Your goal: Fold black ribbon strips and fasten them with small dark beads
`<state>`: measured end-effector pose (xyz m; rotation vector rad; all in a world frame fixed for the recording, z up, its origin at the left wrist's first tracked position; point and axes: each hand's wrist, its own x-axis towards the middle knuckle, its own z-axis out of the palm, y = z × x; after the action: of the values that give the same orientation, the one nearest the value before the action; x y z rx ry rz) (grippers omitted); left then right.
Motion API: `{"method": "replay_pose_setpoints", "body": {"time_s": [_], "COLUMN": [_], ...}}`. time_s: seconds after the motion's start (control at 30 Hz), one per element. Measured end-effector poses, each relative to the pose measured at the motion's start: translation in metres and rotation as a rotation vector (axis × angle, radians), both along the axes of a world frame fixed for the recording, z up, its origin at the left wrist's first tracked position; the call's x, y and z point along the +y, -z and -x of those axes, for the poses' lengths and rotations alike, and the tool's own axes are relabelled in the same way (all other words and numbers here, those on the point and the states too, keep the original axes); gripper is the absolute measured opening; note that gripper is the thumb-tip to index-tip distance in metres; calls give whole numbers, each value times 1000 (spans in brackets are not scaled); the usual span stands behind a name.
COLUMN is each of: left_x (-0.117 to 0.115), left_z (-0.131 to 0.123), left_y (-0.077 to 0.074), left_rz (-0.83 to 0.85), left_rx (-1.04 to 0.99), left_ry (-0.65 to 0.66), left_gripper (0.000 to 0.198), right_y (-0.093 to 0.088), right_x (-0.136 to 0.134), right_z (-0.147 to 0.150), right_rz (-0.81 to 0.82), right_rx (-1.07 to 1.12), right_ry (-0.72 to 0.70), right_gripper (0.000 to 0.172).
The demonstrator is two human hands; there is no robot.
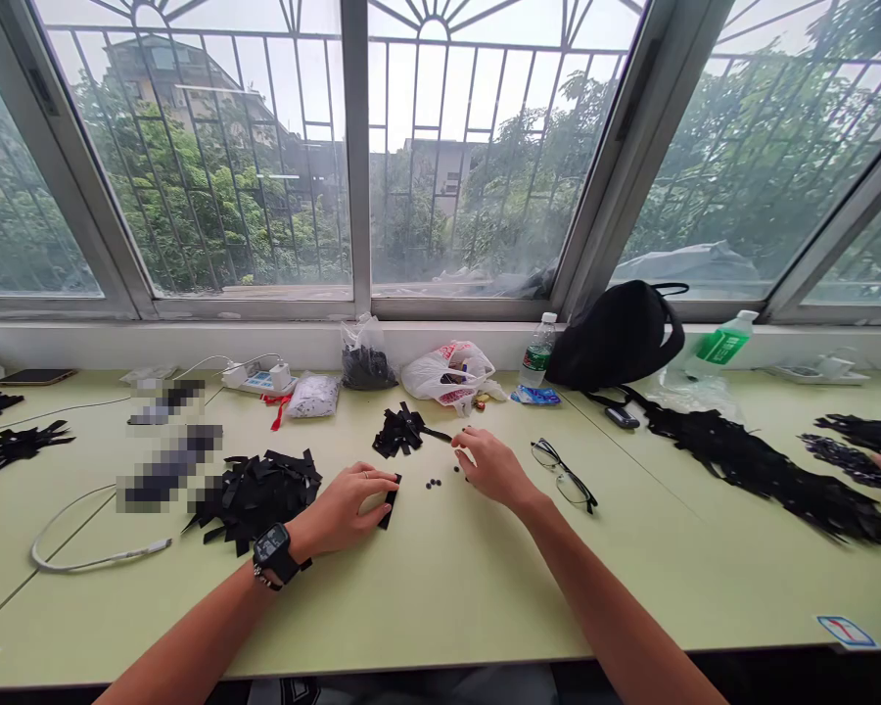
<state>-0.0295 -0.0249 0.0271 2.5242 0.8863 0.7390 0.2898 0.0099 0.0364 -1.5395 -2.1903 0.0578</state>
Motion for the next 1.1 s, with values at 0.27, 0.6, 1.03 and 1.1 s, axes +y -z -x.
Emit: {"method": "replay_pose_setpoints", "body": {"time_s": [0.27, 0.6, 1.03, 1.1], "left_x": [1, 2, 3, 3], "left_z": [0, 0, 0, 0], "left_y": [3, 1, 1, 1], "left_rz": [-17, -3, 11, 10], "left_rx": [-48, -23, -36, -31], "left_ry": [6, 0, 15, 14], "left_gripper": [36, 33, 32, 32], "right_y": [19, 20, 5, 2], "right_x": [-21, -4, 11, 10], "right_z": [59, 36, -17, -19], "right_rz": [-137, -95, 203, 191], "right_rx": [-122, -126, 63, 56], "right_ry": [-324, -210, -205, -195], "right_gripper": [22, 22, 18, 18]}}
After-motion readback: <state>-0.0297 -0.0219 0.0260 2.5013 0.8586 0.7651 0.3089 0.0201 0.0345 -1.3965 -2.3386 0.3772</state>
